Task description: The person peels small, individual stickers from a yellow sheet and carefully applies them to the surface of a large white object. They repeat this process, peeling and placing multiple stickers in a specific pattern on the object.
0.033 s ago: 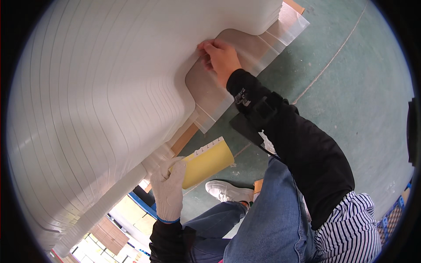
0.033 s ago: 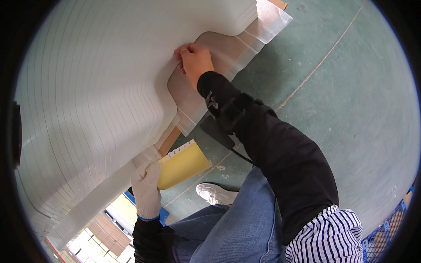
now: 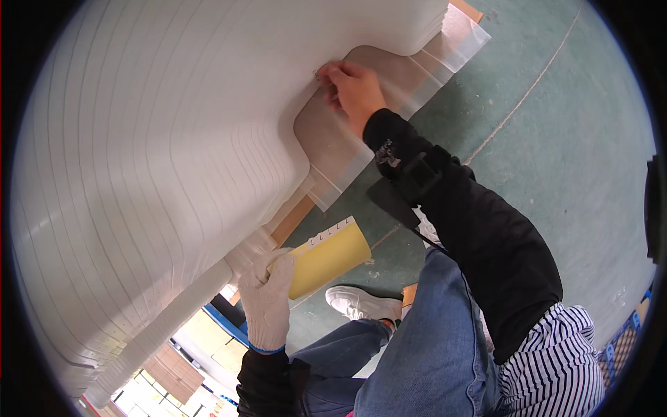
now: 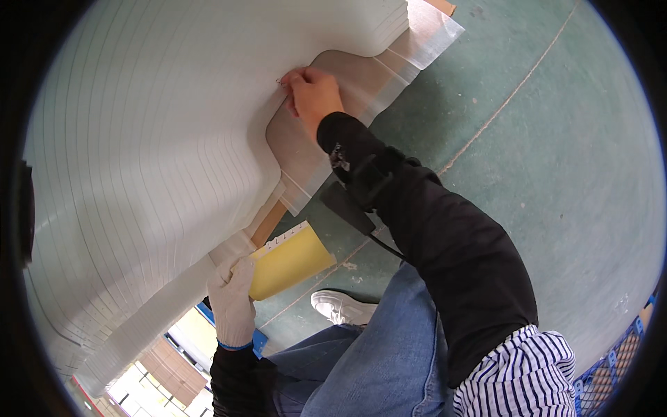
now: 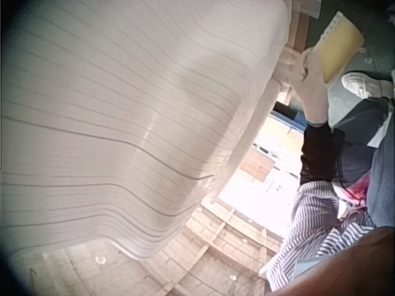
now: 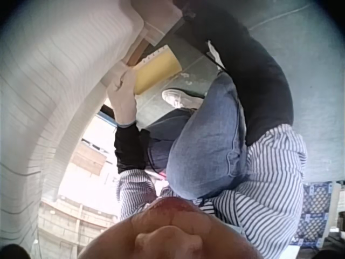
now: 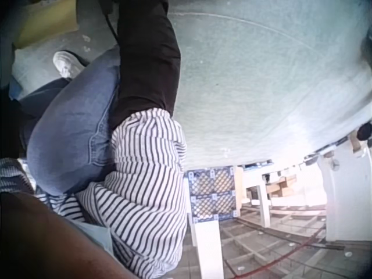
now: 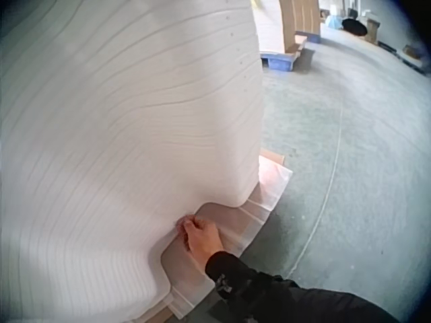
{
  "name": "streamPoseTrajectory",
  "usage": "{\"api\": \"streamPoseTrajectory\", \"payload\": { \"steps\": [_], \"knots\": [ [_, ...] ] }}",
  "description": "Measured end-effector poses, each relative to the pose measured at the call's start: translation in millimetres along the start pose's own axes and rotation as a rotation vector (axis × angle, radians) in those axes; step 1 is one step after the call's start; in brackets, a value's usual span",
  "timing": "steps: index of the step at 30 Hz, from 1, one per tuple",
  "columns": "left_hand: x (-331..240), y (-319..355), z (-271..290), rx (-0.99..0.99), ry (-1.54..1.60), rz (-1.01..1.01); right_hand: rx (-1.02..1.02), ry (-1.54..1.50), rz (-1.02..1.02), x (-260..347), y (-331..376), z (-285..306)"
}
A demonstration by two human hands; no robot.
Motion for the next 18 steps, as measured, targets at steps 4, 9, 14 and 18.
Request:
{"api": "streamPoseTrajectory", "payload": {
  "steps": [4,9,14,18],
  "knots": [
    [-7,1,1,-0.033,-0.056,-0.029,0.032,0.104,0.016,2,15,15],
    [-25,6,0,-0.064,-0.201,-0.113,0.298,0.295,-0.027,1,68,1],
    [-28,9,-6,-0.058,-0.187,-0.161,0.071,0.291,0.274,17,29,11],
    [-30,9,-5,-0.079,-0.206,-0.156,0.004,0.313,0.371,19,5,2]
  ]
}}
Point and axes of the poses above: each hand's wrist, its own y-axis away from the middle knuckle, its own z-axis out of the back of the hand, x = y × z, the point moved 7 cm from there along -y, towards the middle knuckle, and after that the axes turned 4 degrees about z, right-handed, at the moved point
